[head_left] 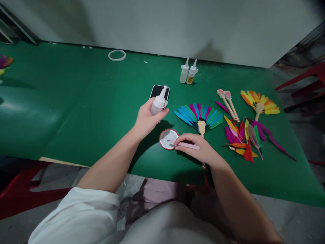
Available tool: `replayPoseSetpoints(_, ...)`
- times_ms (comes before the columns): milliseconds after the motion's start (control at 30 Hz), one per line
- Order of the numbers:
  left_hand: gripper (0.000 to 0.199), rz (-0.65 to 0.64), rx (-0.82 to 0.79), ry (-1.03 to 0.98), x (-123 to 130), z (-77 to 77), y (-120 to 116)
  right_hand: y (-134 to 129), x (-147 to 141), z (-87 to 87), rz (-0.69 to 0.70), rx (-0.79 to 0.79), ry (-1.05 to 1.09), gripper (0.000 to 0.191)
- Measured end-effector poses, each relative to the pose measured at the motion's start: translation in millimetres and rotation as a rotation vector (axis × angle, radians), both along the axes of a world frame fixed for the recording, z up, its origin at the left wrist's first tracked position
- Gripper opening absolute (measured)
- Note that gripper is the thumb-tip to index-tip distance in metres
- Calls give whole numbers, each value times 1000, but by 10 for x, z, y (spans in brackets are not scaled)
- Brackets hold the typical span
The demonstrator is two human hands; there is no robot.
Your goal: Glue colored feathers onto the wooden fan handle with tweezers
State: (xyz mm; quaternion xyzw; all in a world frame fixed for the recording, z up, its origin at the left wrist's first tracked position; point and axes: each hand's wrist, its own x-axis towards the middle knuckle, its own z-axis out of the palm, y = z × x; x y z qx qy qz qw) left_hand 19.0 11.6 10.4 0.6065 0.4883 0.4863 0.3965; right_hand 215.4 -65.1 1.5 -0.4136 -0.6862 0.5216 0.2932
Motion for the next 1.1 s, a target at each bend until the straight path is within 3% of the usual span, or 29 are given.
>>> replayPoseSetpoints(1100,20,-5,-19,-9,1,15,-3,-1,8,21,4,-10,-5,14)
